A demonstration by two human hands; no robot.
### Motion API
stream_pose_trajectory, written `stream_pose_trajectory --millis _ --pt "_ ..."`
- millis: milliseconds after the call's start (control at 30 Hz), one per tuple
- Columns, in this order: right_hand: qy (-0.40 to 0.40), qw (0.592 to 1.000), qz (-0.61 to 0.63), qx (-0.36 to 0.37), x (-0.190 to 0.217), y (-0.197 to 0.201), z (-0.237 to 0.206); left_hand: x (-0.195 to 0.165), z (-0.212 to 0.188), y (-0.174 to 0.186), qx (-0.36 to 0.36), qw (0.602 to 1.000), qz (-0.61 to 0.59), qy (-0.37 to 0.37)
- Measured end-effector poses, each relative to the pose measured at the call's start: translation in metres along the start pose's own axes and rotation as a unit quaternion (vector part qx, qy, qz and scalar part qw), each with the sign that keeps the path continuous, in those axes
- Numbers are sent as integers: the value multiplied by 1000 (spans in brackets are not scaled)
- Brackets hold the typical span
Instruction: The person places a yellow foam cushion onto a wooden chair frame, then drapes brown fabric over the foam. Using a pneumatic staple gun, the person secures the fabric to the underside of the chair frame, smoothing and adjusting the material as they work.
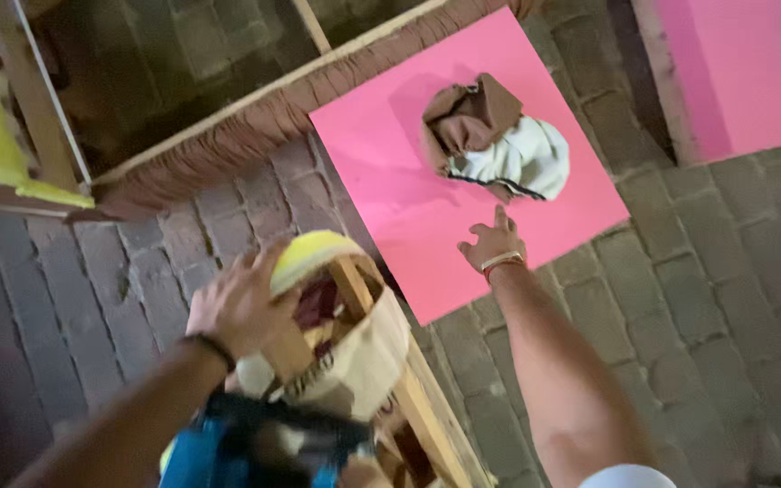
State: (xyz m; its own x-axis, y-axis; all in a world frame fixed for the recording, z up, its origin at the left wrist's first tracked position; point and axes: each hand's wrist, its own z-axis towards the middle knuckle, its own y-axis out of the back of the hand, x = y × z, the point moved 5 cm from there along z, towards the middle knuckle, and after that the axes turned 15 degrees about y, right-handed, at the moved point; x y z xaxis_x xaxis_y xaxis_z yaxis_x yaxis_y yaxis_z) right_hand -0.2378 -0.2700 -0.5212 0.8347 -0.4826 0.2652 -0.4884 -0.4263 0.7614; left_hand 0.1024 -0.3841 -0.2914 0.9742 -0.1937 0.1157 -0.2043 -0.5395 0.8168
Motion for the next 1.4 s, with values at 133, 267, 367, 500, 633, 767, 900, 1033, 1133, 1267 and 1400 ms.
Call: stream_pose_trajectory --millis 133,267,367,500,633,767,900,1033,1133,1267,1400 --pt "-2 993 -109 52 7 2 62 -7 7 5 -19 998 -47 -38" --pt "6 981 -178 81 0 3 99 -2 12 1 33 999 -38 13" --pt "29 979 -193 50 -5 -1 109 0 15 1 25 999 -46 8" --pt "78 987 -131 -52 3 7 95 2 14 -1 28 999 -36 3" --pt "222 938 102 -247 19 43 30 2 7 5 22 999 -44 -8" --pt "92 955 218 -182 -1 87 -63 3 0 5 23 999 -31 -8" --pt "218 832 427 -279 -1 167 -181 -1 -12 11 27 999 -34 -18" --pt "360 802 329 -345 37 228 -320 -9 -51 36 96 994 20 54" --pt "409 803 299 -313 91 247 -409 -32 -128 72 -9 986 -101 -135" --pt "410 801 309 -308 189 224 -528 6 -300 96 -148 832 -316 -432" --pt "397 814 279 -319 271 180 -639 108 -434 70 -63 906 -242 -341"
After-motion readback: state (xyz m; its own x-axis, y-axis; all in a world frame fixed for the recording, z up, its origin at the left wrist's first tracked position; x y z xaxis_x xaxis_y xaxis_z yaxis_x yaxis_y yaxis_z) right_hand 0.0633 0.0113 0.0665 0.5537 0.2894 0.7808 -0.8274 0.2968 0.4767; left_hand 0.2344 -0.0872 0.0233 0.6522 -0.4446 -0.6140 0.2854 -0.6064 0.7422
